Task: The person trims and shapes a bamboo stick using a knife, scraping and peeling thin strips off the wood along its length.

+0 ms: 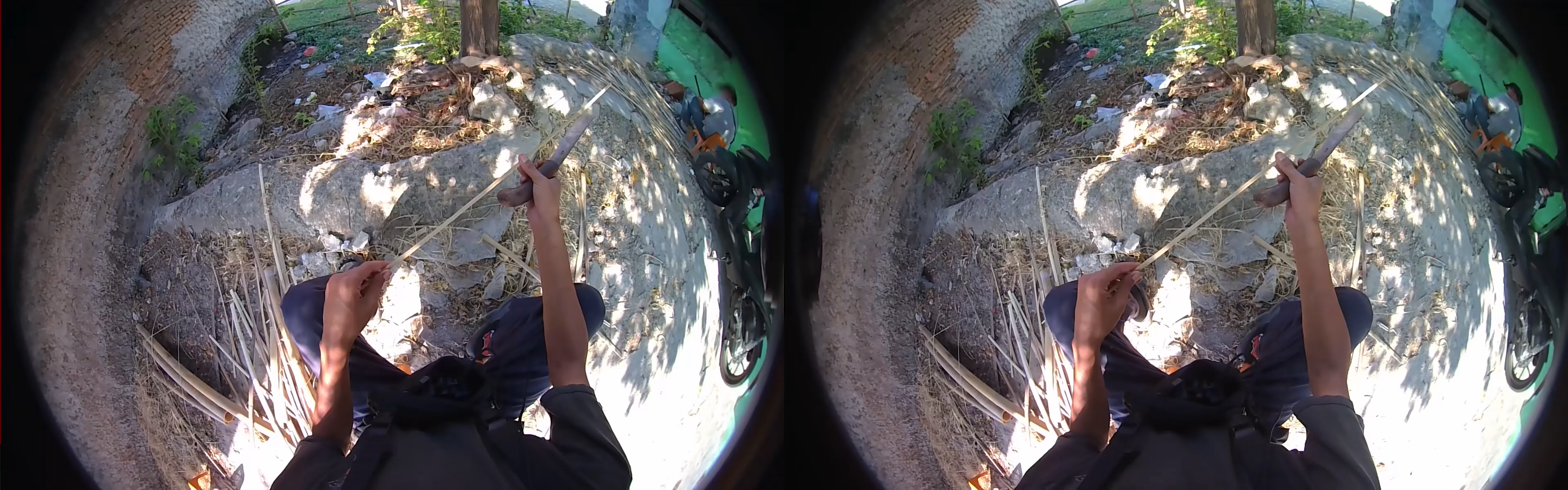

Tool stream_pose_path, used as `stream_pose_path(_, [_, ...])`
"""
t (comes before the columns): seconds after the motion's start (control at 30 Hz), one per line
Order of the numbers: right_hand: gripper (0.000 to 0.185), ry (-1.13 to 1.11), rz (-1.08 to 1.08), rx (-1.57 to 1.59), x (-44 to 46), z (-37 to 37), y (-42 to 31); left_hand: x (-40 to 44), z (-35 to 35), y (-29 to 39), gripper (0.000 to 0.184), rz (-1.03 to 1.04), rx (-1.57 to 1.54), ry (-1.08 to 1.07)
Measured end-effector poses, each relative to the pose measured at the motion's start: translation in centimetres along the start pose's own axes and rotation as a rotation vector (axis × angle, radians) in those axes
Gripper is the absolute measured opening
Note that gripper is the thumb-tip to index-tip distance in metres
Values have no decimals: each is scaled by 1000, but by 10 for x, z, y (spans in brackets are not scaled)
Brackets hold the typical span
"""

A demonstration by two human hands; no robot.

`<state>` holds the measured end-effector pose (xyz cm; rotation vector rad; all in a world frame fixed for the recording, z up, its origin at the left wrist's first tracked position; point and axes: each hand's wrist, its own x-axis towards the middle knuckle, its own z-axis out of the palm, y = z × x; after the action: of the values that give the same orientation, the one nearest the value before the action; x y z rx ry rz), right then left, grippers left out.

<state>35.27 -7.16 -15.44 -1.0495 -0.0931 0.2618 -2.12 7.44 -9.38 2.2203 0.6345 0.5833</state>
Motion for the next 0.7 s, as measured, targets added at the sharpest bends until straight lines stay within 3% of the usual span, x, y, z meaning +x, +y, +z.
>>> stream_pose_path(0.13, [51, 12, -1, 11, 2, 0, 1, -4, -9, 14, 22, 16, -5, 77])
stream_pose_path(0.23, [50, 13, 34, 4, 4, -2, 2, -8, -24, 19, 25, -87, -51, 73])
stream_pose_path(0.33, [47, 5, 37, 32, 6, -3, 7, -11, -35, 25, 25, -21, 10, 129])
stream_pose_path(0.5, [27, -52, 58, -34, -1, -1, 17, -17, -46, 29, 23, -42, 15, 215])
stream_pose_path(0.7, [25, -114, 138, -80, -13, 5, 27, -20, -57, 30, 24, 68, 7, 395])
